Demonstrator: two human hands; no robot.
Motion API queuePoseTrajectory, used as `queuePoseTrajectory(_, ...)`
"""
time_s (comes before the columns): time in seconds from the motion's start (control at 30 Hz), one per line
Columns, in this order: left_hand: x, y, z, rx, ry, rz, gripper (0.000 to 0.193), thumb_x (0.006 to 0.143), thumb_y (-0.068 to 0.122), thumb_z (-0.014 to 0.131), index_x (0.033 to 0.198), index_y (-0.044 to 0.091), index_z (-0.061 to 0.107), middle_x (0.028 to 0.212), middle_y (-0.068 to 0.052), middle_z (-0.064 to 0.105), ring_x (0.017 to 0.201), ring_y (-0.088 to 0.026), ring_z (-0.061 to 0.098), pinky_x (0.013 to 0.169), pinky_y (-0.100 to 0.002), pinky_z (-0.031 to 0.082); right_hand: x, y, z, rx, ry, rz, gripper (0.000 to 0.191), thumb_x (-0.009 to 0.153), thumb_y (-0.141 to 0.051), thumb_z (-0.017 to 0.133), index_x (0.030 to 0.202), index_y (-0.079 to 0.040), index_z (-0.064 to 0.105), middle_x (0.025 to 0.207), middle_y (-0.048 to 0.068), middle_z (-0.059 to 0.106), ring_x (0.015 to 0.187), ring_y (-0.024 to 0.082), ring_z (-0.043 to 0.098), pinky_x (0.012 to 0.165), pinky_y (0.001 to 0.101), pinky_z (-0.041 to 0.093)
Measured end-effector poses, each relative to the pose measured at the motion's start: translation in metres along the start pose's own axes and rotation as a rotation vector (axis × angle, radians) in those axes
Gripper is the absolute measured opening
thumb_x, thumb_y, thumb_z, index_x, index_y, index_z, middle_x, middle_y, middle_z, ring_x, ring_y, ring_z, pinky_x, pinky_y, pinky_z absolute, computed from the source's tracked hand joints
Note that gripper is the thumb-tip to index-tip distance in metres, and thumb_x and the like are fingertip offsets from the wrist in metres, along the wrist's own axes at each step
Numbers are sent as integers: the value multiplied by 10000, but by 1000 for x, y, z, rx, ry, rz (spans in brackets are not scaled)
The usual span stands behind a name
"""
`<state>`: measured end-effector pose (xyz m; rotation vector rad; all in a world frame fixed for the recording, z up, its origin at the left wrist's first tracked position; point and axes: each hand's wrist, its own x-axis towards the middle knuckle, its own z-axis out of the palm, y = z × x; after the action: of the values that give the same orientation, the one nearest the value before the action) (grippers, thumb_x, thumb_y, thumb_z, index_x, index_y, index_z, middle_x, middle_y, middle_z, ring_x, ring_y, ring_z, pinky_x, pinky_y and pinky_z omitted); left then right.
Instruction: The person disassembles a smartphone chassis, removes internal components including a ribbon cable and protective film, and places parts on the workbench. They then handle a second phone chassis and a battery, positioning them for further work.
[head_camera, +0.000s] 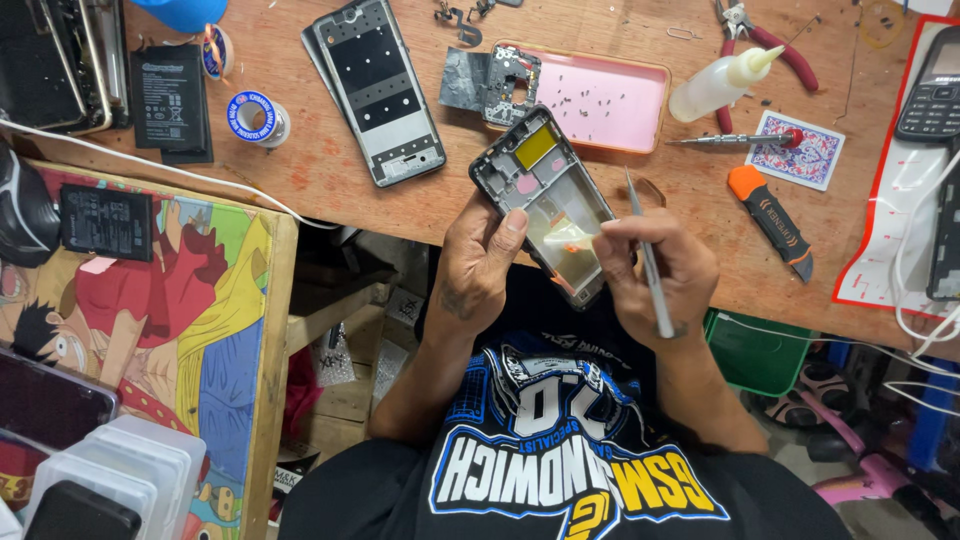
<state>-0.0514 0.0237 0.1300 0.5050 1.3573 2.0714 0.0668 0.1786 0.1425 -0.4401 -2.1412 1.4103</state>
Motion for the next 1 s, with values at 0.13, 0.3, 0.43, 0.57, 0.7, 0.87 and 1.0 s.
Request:
queuePoseTrajectory(0.13, 0, 4, 0, -18, 23, -27, 377, 1126, 169, 486, 1431, -51, 510, 1323, -109, 635, 1239, -155, 589, 1105, -304, 477, 10, -12, 0, -187, -55, -268, 359, 869, -97, 843, 1136, -9, 620, 993, 129, 667, 857, 203, 647, 756, 299, 533)
queuePoseTrajectory(0.3, -1, 3, 5, 26, -2, -14, 350, 1125, 155, 494, 1411, -46, 519, 1299, -100, 644, 1210, -145, 600, 1087, -298, 482, 16, -15, 2, -170, -69, -347, 277, 939, -35, 845, 1135, -34, 648, 1025, 153, 707, 909, 244, 717, 744, 296, 570)
queuePoseTrajectory(0.43, -3, 3, 2, 77, -10, -39, 332, 1118, 144, 499, 1384, -51, 536, 1253, -102, 661, 1148, -142, 622, 1030, -296, 510, 9, -9, 8, -200, 4, -289, 236, 940, -14, 836, 1094, -21, 657, 981, 150, 714, 853, 192, 710, 698, 272, 551)
queuePoseTrajectory(0.57, -7, 3, 1, 104, -21, -46, 331, 1118, 144, 506, 1379, -57, 541, 1226, -111, 667, 1113, -133, 622, 993, -289, 518, 1, -7, 14, -126, 52, -187, 185, 971, -5, 806, 1076, -19, 655, 989, 136, 723, 806, 123, 687, 660, 234, 534)
queuePoseTrajectory(0.7, -9, 2, 1, 126, -7, -15, 335, 1114, 149, 502, 1374, -59, 540, 1245, -110, 660, 1137, -128, 628, 1007, -279, 518, 0, -7, 22, -174, 117, -132, 174, 978, -4, 800, 1067, -20, 651, 955, 124, 718, 710, 116, 623, 627, 258, 484)
queuePoseTrajectory(0.87, -7, -3, 3, 83, 46, -52, 301, 1105, 153, 519, 1300, -67, 584, 1176, -109, 697, 1068, -130, 659, 962, -279, 542, 13, -5, 18, -244, 120, -428, 262, 972, -31, 837, 1112, -61, 618, 1003, 98, 685, 913, 223, 647, 758, 312, 524)
queuePoseTrajectory(1.0, -8, -2, 5, 111, 72, -76, 283, 1101, 158, 527, 1249, -71, 601, 1118, -98, 710, 1004, -123, 665, 907, -279, 558, 15, -10, 10, -313, 5, -513, 272, 891, 18, 836, 1070, -89, 662, 972, 44, 745, 898, 225, 640, 859, 381, 430)
